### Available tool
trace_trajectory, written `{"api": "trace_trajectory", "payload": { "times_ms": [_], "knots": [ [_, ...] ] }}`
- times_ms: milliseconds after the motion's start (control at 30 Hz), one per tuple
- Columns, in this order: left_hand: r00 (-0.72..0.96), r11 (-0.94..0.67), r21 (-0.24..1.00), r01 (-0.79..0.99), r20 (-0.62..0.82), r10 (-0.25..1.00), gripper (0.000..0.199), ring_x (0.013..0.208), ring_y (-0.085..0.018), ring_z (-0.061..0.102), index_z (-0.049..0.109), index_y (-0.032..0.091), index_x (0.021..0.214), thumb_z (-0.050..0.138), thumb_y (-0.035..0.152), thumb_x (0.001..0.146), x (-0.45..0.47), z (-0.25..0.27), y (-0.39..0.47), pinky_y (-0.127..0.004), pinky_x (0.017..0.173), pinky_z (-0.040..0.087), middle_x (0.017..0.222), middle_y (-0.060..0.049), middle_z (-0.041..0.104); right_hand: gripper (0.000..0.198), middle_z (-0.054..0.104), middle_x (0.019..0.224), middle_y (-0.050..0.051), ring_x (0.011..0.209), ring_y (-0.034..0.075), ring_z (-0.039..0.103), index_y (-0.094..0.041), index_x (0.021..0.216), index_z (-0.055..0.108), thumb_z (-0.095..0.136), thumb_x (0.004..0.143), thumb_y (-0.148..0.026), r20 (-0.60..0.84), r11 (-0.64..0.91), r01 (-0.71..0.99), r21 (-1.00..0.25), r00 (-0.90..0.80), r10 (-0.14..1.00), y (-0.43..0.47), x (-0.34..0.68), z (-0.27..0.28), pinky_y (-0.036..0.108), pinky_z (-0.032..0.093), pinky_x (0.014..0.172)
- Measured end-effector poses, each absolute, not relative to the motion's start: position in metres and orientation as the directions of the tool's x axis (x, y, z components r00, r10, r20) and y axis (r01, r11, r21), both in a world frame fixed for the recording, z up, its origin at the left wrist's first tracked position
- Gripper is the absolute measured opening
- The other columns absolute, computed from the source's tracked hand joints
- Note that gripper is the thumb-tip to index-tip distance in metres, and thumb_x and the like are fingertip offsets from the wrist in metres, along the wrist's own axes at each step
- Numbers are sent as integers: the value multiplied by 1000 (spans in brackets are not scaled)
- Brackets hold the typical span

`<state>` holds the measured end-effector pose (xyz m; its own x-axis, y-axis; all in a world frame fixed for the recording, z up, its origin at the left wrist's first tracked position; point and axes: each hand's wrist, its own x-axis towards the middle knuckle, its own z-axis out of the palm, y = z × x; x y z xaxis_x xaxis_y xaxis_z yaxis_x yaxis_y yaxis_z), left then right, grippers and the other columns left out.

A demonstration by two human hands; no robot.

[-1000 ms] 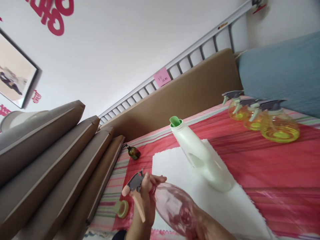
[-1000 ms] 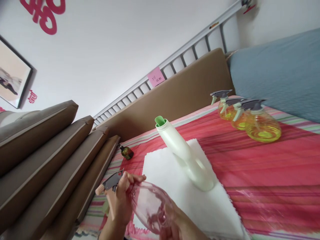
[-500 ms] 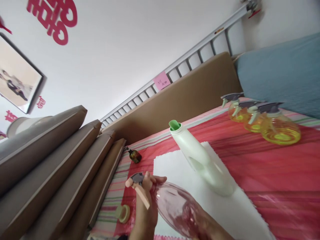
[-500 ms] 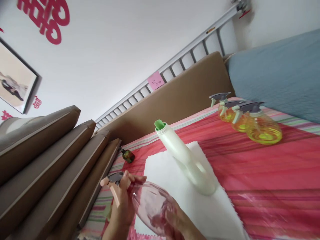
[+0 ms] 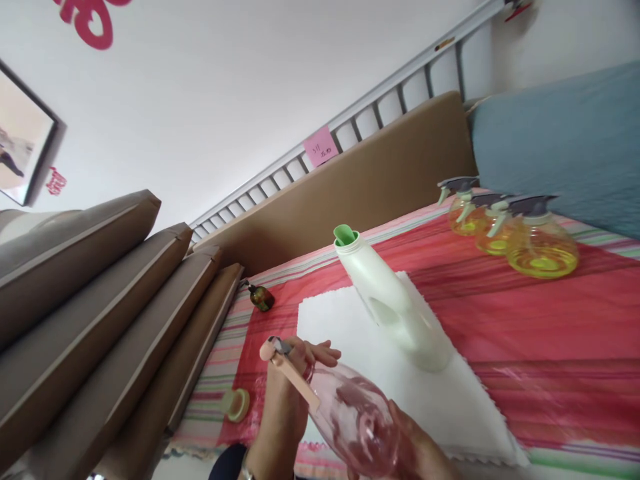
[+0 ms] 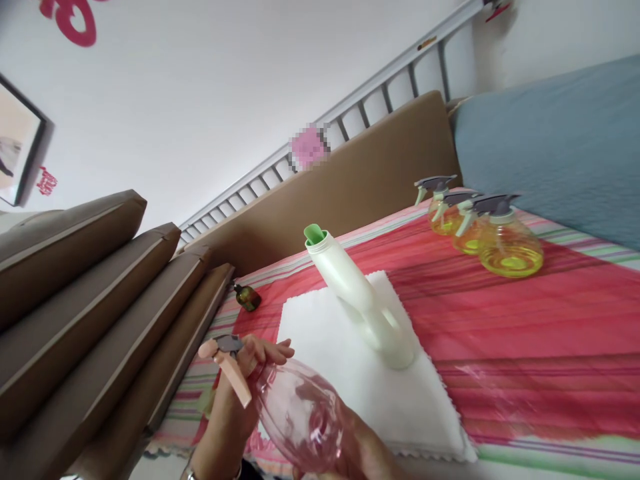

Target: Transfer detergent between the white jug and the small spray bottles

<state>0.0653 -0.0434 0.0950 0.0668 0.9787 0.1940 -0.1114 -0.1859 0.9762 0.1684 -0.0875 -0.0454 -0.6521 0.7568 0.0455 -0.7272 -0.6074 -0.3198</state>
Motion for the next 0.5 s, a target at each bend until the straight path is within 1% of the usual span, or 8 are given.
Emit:
{"api": "trace_trajectory", "payload": {
  "times_ms": [100,167,267,333,400,433,467,500],
  "knots": [
    [87,-196,971,-137,209,974,32,68,-25,66,52,20,53,62,43,72,62,93,-43,-48,95,40,55,-4,65,57,71,64,9,27,-2,29,-13,92,70,54,75,-64,71,-653,-725,-219,-680,730,-86,165,-52,11,35,35],
    [74,-197,972,-130,208,975,31,72,-26,66,55,19,57,63,46,71,58,87,-42,-47,92,41,60,-6,67,60,72,65,9,28,0,35,-14,95,70,53,74,-67,93,-682,-701,-210,-708,700,-82,166,-50,12,37,37],
    [85,-164,983,-80,170,982,34,81,-27,63,61,17,72,68,49,64,50,76,-45,-39,78,47,80,-11,71,59,74,74,7,37,5,50,-19,106,66,58,71,-66,79,-683,-704,-196,-705,705,-75,166,-45,12,37,37],
    [124,-156,986,-66,163,979,36,85,-27,61,62,17,77,69,49,63,43,69,-48,-34,73,46,91,-12,70,66,74,74,9,41,7,54,-14,105,66,58,67,-69,60,-696,-676,-242,-726,685,-71,163,-45,13,37,36],
    [144,-170,984,-47,175,974,34,86,-26,60,64,16,81,67,47,68,35,65,-53,-32,73,45,93,-11,69,76,72,68,12,37,8,53,-10,107,63,54,66,-73,10,-733,-583,-350,-785,619,-68,158,-53,13,33,33],
    [141,-178,984,-27,180,974,33,85,-25,60,66,16,83,66,46,70,32,63,-55,-31,73,45,92,-11,69,77,71,62,10,33,7,50,-10,109,61,51,68,-74,-45,-744,-529,-409,-802,595,-67,156,-60,13,29,30],
    [139,-177,984,1,175,975,32,82,-24,60,67,15,84,66,44,70,28,62,-56,-30,71,44,89,-10,69,75,69,57,7,30,7,48,-12,112,59,49,70,-73,-125,-731,-503,-462,-779,615,-68,156,-67,13,27,29],
    [140,-172,985,30,166,976,31,78,-23,60,68,15,85,67,42,71,25,62,-58,-29,69,44,85,-10,69,70,68,56,4,29,7,48,-15,114,58,49,73,-71,-210,-691,-504,-518,-708,674,-68,157,-74,13,25,29]
  ]
}}
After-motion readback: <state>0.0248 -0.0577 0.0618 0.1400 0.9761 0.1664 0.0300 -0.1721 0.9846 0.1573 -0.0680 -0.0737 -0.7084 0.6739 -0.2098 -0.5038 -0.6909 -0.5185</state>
